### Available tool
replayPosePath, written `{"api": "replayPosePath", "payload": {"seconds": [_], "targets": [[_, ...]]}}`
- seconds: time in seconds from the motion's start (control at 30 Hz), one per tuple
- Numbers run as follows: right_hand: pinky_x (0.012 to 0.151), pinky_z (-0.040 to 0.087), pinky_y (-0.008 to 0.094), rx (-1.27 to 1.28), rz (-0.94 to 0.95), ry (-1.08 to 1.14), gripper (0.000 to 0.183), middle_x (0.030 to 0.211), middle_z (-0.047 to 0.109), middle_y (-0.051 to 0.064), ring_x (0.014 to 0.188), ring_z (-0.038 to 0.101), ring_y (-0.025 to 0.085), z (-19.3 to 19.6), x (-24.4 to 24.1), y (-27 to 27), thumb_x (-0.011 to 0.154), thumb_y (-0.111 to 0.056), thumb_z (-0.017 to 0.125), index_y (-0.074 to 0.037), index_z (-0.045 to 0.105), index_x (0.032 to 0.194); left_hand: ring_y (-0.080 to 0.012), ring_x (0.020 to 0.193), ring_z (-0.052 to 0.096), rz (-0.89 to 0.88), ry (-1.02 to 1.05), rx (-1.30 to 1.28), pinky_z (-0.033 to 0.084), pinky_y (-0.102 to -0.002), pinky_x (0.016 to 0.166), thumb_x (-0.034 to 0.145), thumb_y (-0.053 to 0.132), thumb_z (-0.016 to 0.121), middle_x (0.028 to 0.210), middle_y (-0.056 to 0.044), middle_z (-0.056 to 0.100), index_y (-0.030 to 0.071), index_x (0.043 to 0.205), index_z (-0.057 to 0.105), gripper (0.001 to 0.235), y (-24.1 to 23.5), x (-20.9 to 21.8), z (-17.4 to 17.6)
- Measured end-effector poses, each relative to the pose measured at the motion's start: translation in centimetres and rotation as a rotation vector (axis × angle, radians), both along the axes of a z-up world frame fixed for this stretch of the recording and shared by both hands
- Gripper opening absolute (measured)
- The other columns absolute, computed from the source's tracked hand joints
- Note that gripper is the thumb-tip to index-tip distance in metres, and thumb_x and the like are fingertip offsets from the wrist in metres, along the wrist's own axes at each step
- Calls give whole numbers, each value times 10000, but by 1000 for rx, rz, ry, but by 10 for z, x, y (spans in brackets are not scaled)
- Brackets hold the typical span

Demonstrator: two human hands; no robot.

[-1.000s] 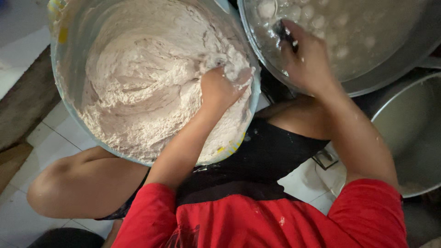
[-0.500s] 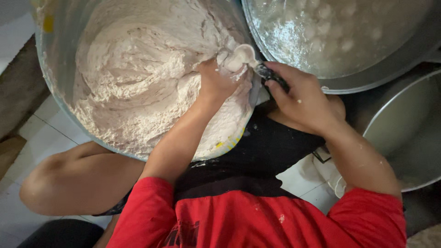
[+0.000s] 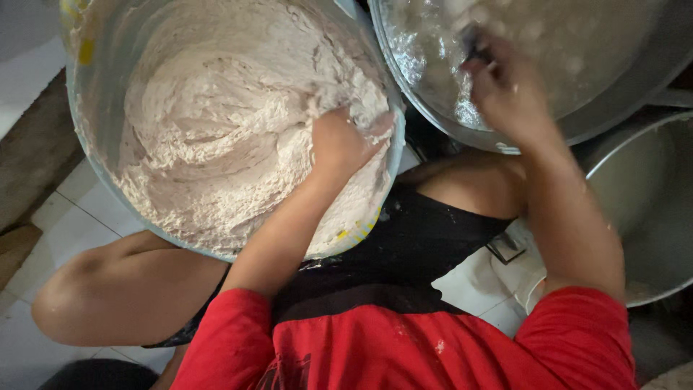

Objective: The person scoops dough from a large basin using a small scoop and transfers it into a metal tray. They repeat this action continuously, portioning the dough into smaller pieces.

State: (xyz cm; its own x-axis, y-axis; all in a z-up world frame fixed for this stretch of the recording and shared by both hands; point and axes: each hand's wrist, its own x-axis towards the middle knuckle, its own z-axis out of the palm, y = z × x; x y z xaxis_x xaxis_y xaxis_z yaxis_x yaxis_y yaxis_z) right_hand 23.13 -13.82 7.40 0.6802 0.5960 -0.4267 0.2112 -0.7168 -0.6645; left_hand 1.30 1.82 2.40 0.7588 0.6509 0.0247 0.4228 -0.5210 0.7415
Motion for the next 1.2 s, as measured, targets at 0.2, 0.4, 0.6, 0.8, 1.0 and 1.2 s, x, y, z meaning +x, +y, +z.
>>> {"api": "replayPosePath", "payload": {"seconds": [0.2, 0.4, 0.6, 0.8, 1.0, 1.2], "targets": [[782, 560, 326, 370, 393, -642, 194, 1097, 706, 209, 952, 707, 246, -1, 43, 6, 1079, 49, 558, 69, 630, 1259, -381, 762, 736, 84, -184, -266, 581, -441, 689, 859, 305, 787, 813, -177, 742, 34, 838, 751, 274, -1, -2, -13], [626, 505, 334, 18, 216, -140, 209, 823, 676, 181, 699, 666, 222, 39, -6, -10, 1146, -51, 536, 12, 724, 1213, -382, 873, 727, 81, -345, -88, 576, -445, 777, 847, 214, 797, 914, -172, 754, 18, 964, 718, 242, 1, -2, -23], [793, 556, 362, 307, 440, -94, 376, 1060, 705, 140, 906, 680, 194, 41, -83, -7, 1071, -101, 628, 5, 602, 1430, -358, 825, 744, 79, -346, -208, 585, -417, 725, 792, 178, 825, 878, -159, 740, 36, 973, 711, 257, -3, 3, -18], [557, 444, 271, 163, 157, 475, 401, 919, 684, 48, 642, 528, 98, 41, -99, -4, 1019, -152, 616, -24, 611, 1399, -346, 768, 767, 66, -125, -369, 595, -402, 681, 692, 182, 832, 790, -155, 741, 52, 902, 733, 266, -3, 2, -9], [530, 441, 240, 233, 65, 442, 390, 950, 705, 20, 628, 543, 81, 28, -60, -21, 1052, -140, 576, -6, 593, 1417, -355, 734, 723, -54, 260, -3, 566, -453, 631, 767, 416, 814, 837, -181, 740, 47, 1053, 727, 475, 29, 4, -30], [601, 454, 288, 171, -91, -199, 431, 972, 680, 99, 732, 599, 128, -4, 44, -68, 1042, -48, 564, -46, 582, 1473, -421, 1032, 658, -13, 276, 263, 502, -501, 885, 780, 593, 772, 1115, -292, 681, -88, 1097, 676, 758, 102, 32, -87]]}}
